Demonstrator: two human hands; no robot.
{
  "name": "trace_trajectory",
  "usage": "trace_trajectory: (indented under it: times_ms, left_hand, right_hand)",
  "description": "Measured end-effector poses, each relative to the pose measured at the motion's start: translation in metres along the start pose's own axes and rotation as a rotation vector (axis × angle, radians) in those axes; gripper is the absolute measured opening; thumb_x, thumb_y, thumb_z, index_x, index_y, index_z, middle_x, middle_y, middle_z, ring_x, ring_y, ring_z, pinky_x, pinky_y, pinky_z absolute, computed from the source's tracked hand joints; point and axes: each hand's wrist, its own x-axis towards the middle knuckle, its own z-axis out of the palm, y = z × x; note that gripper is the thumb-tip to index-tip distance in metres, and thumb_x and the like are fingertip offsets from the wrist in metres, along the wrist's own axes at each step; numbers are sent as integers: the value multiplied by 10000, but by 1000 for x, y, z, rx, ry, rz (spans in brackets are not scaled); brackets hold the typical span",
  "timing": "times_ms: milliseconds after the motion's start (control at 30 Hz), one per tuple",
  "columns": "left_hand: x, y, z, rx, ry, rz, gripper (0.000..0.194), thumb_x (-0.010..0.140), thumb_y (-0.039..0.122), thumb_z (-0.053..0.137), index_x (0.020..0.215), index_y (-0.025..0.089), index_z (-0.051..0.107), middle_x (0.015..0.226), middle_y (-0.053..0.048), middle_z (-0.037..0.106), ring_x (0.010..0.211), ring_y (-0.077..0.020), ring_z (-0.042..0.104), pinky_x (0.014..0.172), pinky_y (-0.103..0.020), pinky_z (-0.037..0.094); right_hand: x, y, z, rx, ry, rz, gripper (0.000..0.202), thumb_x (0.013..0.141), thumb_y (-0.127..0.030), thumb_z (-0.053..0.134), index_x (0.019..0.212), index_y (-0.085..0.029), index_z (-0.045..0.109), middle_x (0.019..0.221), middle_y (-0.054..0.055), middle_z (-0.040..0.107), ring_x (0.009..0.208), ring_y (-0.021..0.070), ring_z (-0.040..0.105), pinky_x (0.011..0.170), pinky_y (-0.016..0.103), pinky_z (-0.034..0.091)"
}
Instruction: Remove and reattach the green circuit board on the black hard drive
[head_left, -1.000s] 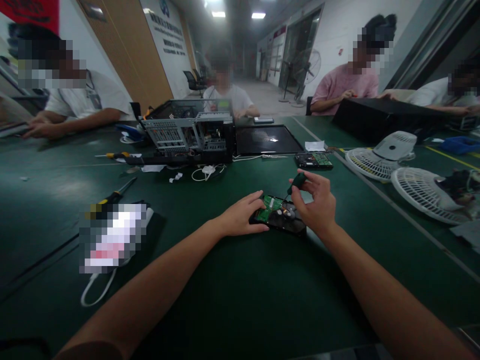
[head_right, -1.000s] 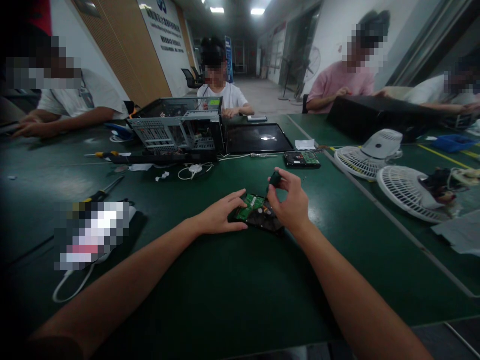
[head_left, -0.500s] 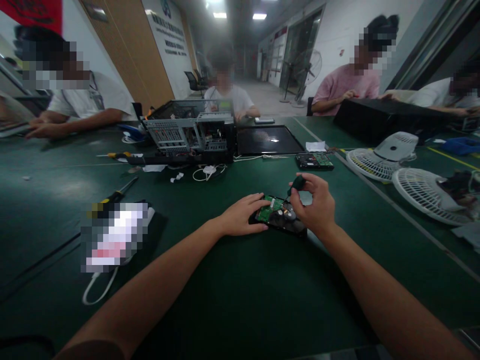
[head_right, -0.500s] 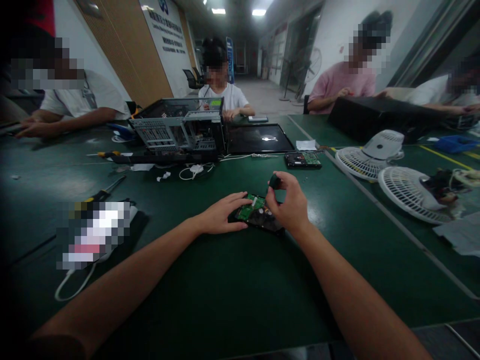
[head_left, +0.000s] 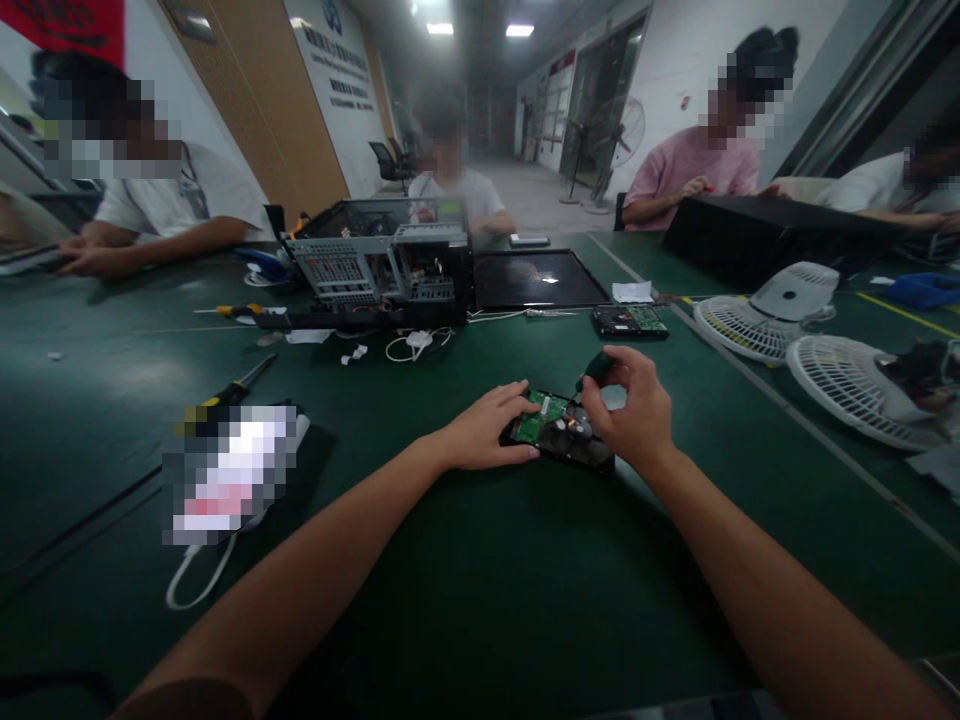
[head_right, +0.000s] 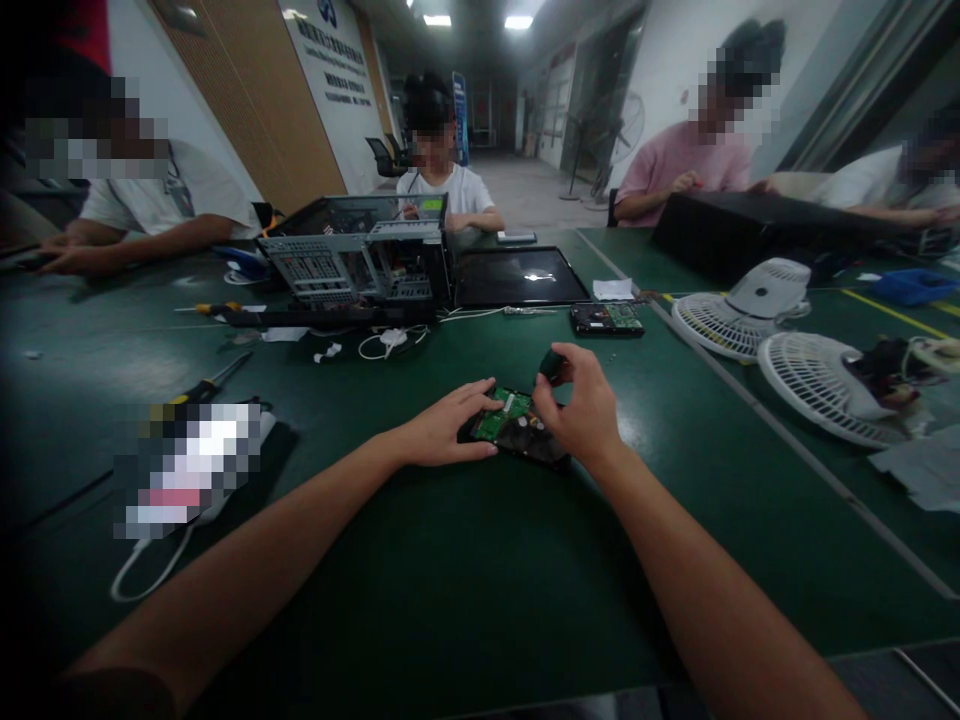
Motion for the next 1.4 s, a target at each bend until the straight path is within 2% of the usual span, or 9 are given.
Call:
trace_trajectory:
  times_ms: [233, 600, 867, 1033, 1167, 1300, 1400]
  left_hand:
    - [4, 2, -1, 6, 16, 33, 742, 823, 609, 741, 1427, 262, 484, 1603, -154, 399, 1494, -347, 378, 1261, -593, 220]
    - [3, 1, 3, 72, 59, 12, 752, 808, 675, 715, 1386, 243, 502, 1540, -144, 442, 1457, -347, 411, 1273, -581, 208]
    - [3, 5, 2, 89, 77, -29, 763, 790, 711, 706, 1350, 225, 528, 1475, -141, 489, 1419, -366, 437, 1267, -586, 224]
    - [3, 6, 2, 101, 102, -60, 749, 792, 719, 697, 1342, 234, 547, 1460, -137, 496, 1399, -381, 439, 1228, -605, 288]
    - [3, 4, 3, 97, 121, -75, 762, 800, 721, 691, 1369, 238, 534, 1457, -138, 503, 1383, -369, 447, 1171, -573, 376]
    - [3, 4, 4, 103, 135, -72, 772, 789, 714, 713, 1370, 237, 533, 1462, -143, 506, 1387, -371, 441, 1167, -571, 373]
    - [4, 3, 4, 82, 130, -70, 781, 781, 719, 721, 1372, 246, 531, 1467, -138, 506, 1394, -367, 441, 1169, -567, 375]
  right_hand:
    - [2, 0, -1, -20, 20, -1, 465, 890, -299, 700, 1314, -260, 514, 1056, 61, 654, 725, 174, 673, 717, 385, 617]
    - [3, 1, 4, 37, 49, 63, 466, 901, -325, 700, 1319, -264, 505, 1001, 40, 676, 720, 178, 675, 710, 376, 618]
    - [-1, 3, 12, 57, 31, 49, 496, 904, -300, 680, 1361, -266, 491, 1135, 84, 677, 813, 198, 699, 742, 392, 624]
    - [5, 7, 15, 152, -76, 35, 540, 918, -284, 642, 1407, -271, 414, 1176, 92, 697, 926, 226, 732, 852, 435, 619]
    - [15, 8, 17, 181, -161, 31, 542, 923, -281, 630, 1410, -257, 393, 1122, 85, 713, 891, 225, 744, 826, 418, 619]
    - [20, 10, 22, 120, -95, 25, 528, 895, -327, 689, 1360, -258, 447, 1008, 52, 702, 773, 205, 716, 741, 394, 619]
    - [15, 14, 25, 124, -12, 49, 567, 878, -356, 715, 1367, -273, 441, 996, 37, 690, 728, 193, 695, 691, 381, 619]
